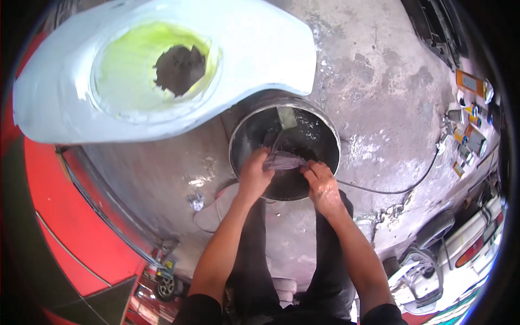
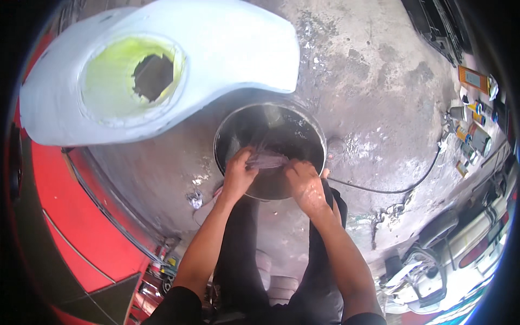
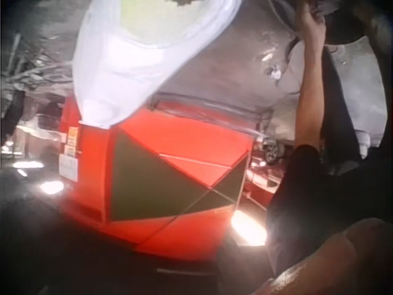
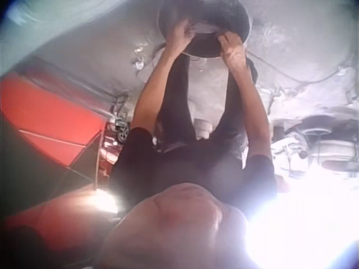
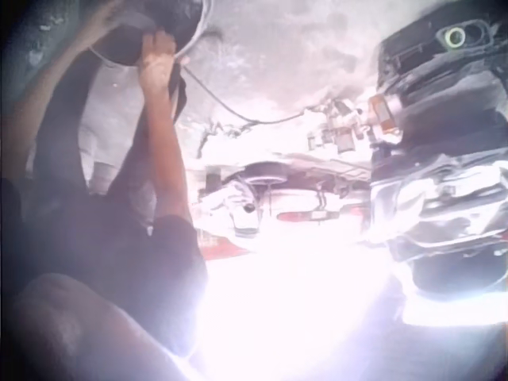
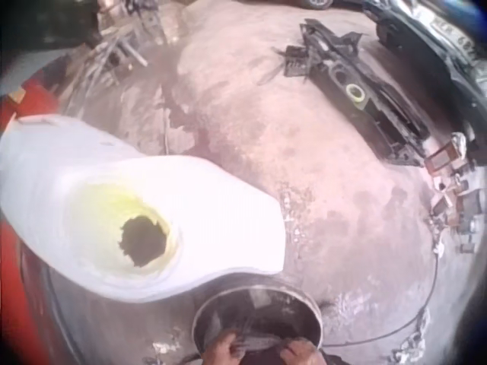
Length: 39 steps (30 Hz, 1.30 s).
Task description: The person sands a white car bumper with a sanding block, focusing on edges and curves. They then rinse the sanding block in a bucket of water and wipe the bumper with a cloth to remove dust.
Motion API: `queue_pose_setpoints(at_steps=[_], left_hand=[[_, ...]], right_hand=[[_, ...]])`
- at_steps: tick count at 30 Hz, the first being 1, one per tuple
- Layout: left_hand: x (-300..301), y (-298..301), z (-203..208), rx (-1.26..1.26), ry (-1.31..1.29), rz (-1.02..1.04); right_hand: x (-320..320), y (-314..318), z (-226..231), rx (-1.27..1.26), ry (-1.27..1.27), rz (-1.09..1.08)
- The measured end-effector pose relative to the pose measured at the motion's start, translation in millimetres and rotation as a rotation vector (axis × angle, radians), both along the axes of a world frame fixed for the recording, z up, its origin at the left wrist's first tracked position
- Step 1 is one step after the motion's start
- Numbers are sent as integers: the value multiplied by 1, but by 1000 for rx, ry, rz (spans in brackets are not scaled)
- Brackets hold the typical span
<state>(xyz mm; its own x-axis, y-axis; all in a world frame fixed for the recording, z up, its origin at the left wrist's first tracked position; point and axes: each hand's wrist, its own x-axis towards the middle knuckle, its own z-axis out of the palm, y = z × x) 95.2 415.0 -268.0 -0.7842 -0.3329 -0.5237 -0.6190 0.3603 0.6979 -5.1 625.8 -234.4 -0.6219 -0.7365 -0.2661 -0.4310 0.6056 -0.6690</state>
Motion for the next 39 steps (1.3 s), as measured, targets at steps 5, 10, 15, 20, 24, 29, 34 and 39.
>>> queue_pose_setpoints(at_steps=[5, 10, 15, 20, 24, 29, 34, 39], left_hand=[[-12, 18, 42, -93, -122, -137], [-42, 35, 76, -95, -170, 24], [-49, 16, 82, 192, -213, 320], [-43, 31, 88, 181, -92, 411], [-15, 46, 80, 36, 70, -87], [-20, 22, 87, -213, -5, -440], [-25, 3, 39, -399, 117, -925], [-39, 9, 5, -339, -77, -959]], right_hand=[[-17, -58, 0, -358, -410, -438], [-1, -71, -59, -263, -992, -383], [29, -43, -93, -146, -1289, -659], [41, -39, -70, -356, -1463, -1018], [32, -40, -49, -710, -1793, -1118], [7, -18, -41, -525, -1848, -747], [-16, -16, -39, -163, -1772, -234], [-6, -35, -42, 227, -966, -42]])
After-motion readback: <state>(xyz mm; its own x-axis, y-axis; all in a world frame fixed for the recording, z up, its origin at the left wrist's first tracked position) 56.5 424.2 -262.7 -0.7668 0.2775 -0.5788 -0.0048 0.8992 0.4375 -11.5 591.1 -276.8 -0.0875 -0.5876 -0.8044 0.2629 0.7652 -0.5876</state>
